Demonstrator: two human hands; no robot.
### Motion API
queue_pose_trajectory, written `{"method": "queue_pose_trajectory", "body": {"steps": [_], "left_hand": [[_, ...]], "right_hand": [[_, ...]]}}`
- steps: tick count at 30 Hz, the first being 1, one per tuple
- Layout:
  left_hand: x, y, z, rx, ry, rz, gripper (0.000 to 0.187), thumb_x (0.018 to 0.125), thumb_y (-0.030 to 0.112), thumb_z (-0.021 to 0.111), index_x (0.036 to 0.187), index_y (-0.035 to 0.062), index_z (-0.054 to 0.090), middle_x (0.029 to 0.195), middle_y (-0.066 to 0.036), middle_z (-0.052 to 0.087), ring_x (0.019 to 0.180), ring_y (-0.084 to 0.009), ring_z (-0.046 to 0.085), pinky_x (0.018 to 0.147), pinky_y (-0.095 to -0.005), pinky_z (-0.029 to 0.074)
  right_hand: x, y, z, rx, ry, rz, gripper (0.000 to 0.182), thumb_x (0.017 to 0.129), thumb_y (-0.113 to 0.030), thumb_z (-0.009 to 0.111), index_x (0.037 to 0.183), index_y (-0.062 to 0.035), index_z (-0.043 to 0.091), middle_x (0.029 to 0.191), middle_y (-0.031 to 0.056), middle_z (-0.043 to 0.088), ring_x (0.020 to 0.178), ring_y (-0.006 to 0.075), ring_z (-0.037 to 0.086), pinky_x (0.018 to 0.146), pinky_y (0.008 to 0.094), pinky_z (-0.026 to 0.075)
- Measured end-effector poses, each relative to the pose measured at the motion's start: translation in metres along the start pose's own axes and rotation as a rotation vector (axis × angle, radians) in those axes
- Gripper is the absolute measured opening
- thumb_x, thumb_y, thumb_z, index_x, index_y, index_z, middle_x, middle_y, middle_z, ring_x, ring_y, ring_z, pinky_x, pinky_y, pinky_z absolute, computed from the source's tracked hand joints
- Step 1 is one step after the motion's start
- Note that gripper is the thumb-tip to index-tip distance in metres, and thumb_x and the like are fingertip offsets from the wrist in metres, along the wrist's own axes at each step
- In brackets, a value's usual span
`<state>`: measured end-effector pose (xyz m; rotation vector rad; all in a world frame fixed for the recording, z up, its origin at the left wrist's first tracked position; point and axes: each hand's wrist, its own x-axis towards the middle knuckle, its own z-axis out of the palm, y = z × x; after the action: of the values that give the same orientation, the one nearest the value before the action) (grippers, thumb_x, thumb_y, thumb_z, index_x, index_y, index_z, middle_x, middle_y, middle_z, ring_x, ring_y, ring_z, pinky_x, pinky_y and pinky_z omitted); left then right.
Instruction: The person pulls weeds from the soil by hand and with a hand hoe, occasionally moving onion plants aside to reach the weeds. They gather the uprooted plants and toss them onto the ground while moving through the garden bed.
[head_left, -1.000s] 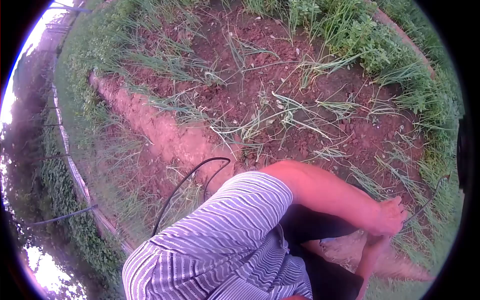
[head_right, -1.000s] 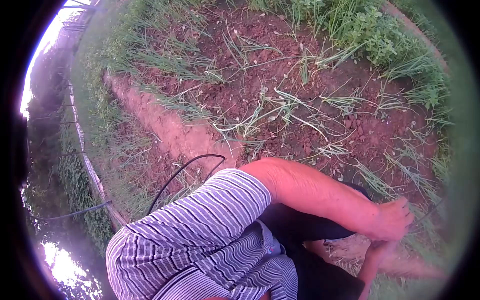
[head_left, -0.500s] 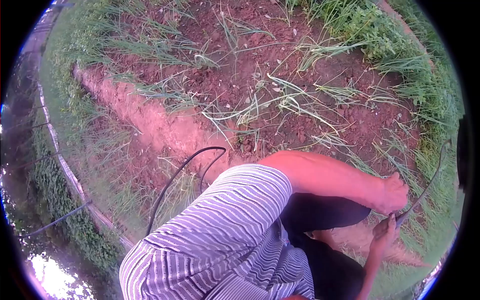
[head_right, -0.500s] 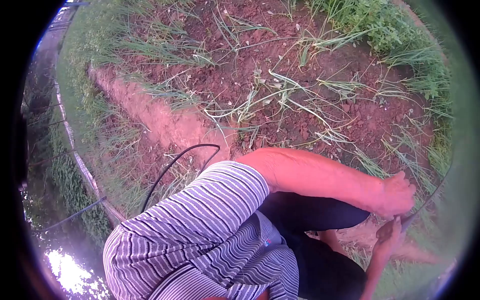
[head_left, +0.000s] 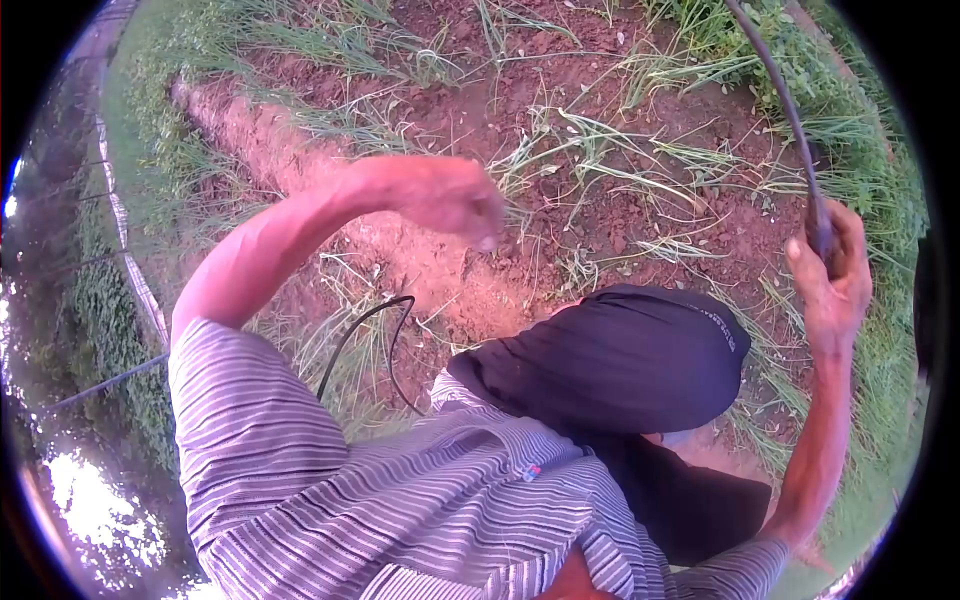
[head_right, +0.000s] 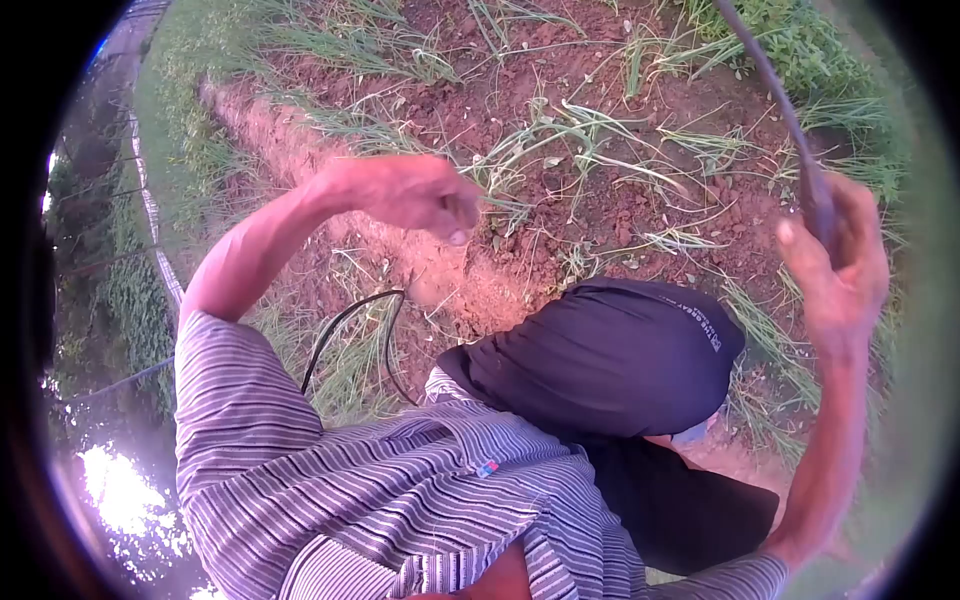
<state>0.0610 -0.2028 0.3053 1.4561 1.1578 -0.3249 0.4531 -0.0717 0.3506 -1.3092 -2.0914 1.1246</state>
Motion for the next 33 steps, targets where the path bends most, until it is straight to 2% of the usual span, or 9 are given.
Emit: {"method": "queue_pose_trajectory", "body": {"steps": [5,8,11,15,18,22,27,28,33], "left_hand": [[0.001,-0.132,0.076,0.024,0.166,-0.36,0.036,0.091,0.037,0.063,0.101,0.0028,0.068,0.097,-0.016,0.071,0.09,-0.0256,0.067,0.08,-0.0409,0.051],[0.035,-0.202,0.103,-0.146,0.17,-0.531,0.043,0.086,0.041,0.067,0.098,0.0004,0.067,0.094,-0.017,0.07,0.085,-0.0282,0.067,0.076,-0.0427,0.051],[0.065,-0.227,0.125,-0.053,0.378,-0.65,0.049,0.078,0.046,0.071,0.098,0.001,0.07,0.097,-0.021,0.07,0.098,-0.0297,0.067,0.085,-0.0424,0.051],[0.089,-0.231,0.14,-0.143,0.509,-0.762,0.067,0.073,0.05,0.077,0.118,0.0029,0.062,0.118,-0.026,0.061,0.111,-0.0371,0.061,0.089,-0.0468,0.051],[0.094,-0.237,0.154,-0.107,0.629,-0.834,0.08,0.065,0.055,0.082,0.12,0.0022,0.057,0.118,-0.023,0.06,0.111,-0.0383,0.06,0.09,-0.0495,0.05],[0.096,-0.237,0.15,-0.141,0.629,-0.854,0.088,0.057,0.056,0.087,0.119,0.0033,0.054,0.116,-0.022,0.059,0.109,-0.0392,0.06,0.089,-0.0505,0.049],[0.091,-0.236,0.143,-0.195,0.699,-0.815,0.077,0.057,0.05,0.088,0.112,0.0021,0.061,0.111,-0.021,0.063,0.103,-0.0377,0.064,0.084,-0.0485,0.052],[0.101,-0.253,0.16,-0.138,0.857,-0.758,0.054,0.065,0.039,0.082,0.098,0.0011,0.062,0.094,-0.026,0.065,0.089,-0.0429,0.065,0.076,-0.05,0.053],[0.093,-0.248,0.15,-0.164,0.836,-0.749,0.044,0.068,0.031,0.079,0.096,0.0023,0.063,0.095,-0.024,0.065,0.09,-0.0416,0.065,0.075,-0.049,0.052]], "right_hand": [[0.046,-0.028,0.094,-0.02,-0.224,-0.106,0.03,0.089,-0.024,0.067,0.11,-0.0035,0.064,0.08,0.0056,0.061,0.074,0.0154,0.057,0.066,0.0323,0.045],[0.059,-0.033,0.123,-0.203,-0.343,-0.134,0.024,0.089,-0.02,0.064,0.102,0.0002,0.062,0.08,0.021,0.063,0.073,0.0303,0.063,0.067,0.0397,0.048],[0.072,-0.039,0.147,-0.392,-0.411,-0.168,0.022,0.089,-0.018,0.061,0.097,0.003,0.059,0.082,0.0234,0.065,0.075,0.0366,0.065,0.067,0.0446,0.049],[0.107,-0.04,0.203,-0.532,-0.477,-0.106,0.026,0.092,-0.019,0.054,0.093,0.0068,0.055,0.077,0.0274,0.063,0.072,0.042,0.065,0.067,0.0479,0.051],[0.137,-0.022,0.247,-0.372,-0.475,-0.129,0.028,0.094,-0.021,0.051,0.094,0.006,0.055,0.072,0.0213,0.063,0.065,0.0326,0.065,0.056,0.042,0.052],[0.161,-0.037,0.293,0.358,-0.555,0.535,0.028,0.097,-0.027,0.05,0.101,0.0005,0.055,0.073,0.0081,0.058,0.055,0.0111,0.053,0.04,0.0246,0.041],[0.197,-0.038,0.337,0.572,-0.571,0.574,0.028,0.095,-0.025,0.056,0.102,0.0016,0.054,0.077,0.0093,0.06,0.054,0.0105,0.053,0.039,0.0244,0.043],[0.206,-0.039,0.343,0.572,-0.572,0.561,0.027,0.094,-0.024,0.057,0.102,0.0013,0.054,0.077,0.0093,0.06,0.054,0.0104,0.053,0.039,0.0243,0.043],[0.245,-0.054,0.376,0.69,-0.528,0.57,0.021,0.095,-0.018,0.057,0.103,0.0013,0.055,0.076,0.0093,0.06,0.055,0.0106,0.055,0.039,0.0239,0.042]]}}
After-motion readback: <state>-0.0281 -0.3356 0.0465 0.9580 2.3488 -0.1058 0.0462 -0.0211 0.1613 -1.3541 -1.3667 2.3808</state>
